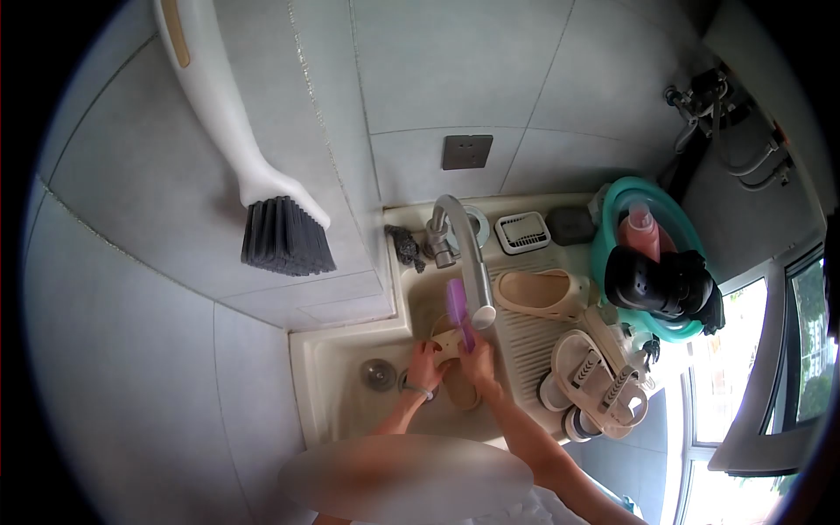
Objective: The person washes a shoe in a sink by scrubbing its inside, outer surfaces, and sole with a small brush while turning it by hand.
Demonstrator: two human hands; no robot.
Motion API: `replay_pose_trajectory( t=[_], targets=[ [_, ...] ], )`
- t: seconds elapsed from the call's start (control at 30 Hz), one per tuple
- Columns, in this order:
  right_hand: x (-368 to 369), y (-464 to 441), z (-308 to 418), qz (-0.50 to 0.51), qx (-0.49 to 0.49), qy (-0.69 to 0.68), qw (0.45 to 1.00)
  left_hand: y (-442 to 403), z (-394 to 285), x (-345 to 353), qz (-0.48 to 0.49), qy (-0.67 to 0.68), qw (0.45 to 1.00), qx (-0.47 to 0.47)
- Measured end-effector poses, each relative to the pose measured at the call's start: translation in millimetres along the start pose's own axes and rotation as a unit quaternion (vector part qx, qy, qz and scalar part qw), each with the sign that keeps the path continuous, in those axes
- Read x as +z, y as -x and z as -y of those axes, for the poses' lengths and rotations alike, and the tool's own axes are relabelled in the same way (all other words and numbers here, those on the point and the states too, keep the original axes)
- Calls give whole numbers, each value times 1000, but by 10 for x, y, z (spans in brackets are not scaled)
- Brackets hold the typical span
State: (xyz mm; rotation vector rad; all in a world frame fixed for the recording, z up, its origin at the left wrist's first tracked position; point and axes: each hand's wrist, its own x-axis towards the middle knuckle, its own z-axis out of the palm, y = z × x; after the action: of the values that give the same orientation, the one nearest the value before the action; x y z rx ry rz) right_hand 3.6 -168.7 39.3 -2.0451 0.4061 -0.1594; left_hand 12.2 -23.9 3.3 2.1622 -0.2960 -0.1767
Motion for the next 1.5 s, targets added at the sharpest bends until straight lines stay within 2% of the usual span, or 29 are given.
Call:
replay_pose_trajectory(
  t=[0.13, 0.2, 0.33, 0.4, 0.43, 0.5, 0.63, 0.7, 0.83, 0.9, 0.97, 1.03, 1.1, 1.17, 1.23, 1.33, 1.5],
  targets=[
    [-236, 108, 91, 60, 68, 2, 996, -62, 153, 77, 52, -40, 997, 32],
    [-314, 244, 82, 24, 8, -11, 1000, -84, 149, 118, 53, -53, 995, 70],
    [-483, 456, 141, 3, 4, -23, 1000, -209, 142, 221, 14, -149, 980, 129],
    [-615, 550, 187, 27, 41, -55, 997, -381, 343, 309, 128, -75, 982, 117],
    [-687, 578, 275, 25, 40, -56, 997, -400, 215, 222, 127, -75, 982, 119],
    [-803, 638, 430, 57, 77, -75, 993, -348, -58, 5, 181, -193, 961, 79],
    [-887, 733, 481, 56, 79, -107, 990, -295, -302, -170, 182, -148, 972, 16],
    [-969, 806, 591, 75, 133, -83, 985, -243, -268, -158, 130, -34, 988, -73],
    [-904, 1042, 600, 49, 69, -30, 996, -229, -189, -147, 71, 49, 989, -121],
    [-893, 1147, 666, 80, 101, 19, 992, -277, -135, -153, 103, 192, 948, -231],
    [-863, 1140, 636, 68, 74, 24, 995, -332, 47, -11, 86, 195, 943, -256],
    [-881, 1084, 769, 73, 93, 51, 992, -362, 180, 73, 68, 197, 936, -285],
    [-835, 1064, 773, 81, 93, 54, 991, -418, 206, 128, 12, 118, 955, -272],
    [-651, 1073, 623, 69, 27, 34, 997, -438, 81, 107, -11, 112, 957, -268],
    [-483, 1025, 660, 104, 50, 38, 993, -395, -51, 30, -37, 105, 958, -266],
    [-263, 792, 650, 123, 23, 64, 990, -386, -34, -19, -109, 3, 952, -287],
    [-51, 565, 584, 112, 52, 120, 985, -389, -54, 13, -132, -26, 945, -298]
  ],
)
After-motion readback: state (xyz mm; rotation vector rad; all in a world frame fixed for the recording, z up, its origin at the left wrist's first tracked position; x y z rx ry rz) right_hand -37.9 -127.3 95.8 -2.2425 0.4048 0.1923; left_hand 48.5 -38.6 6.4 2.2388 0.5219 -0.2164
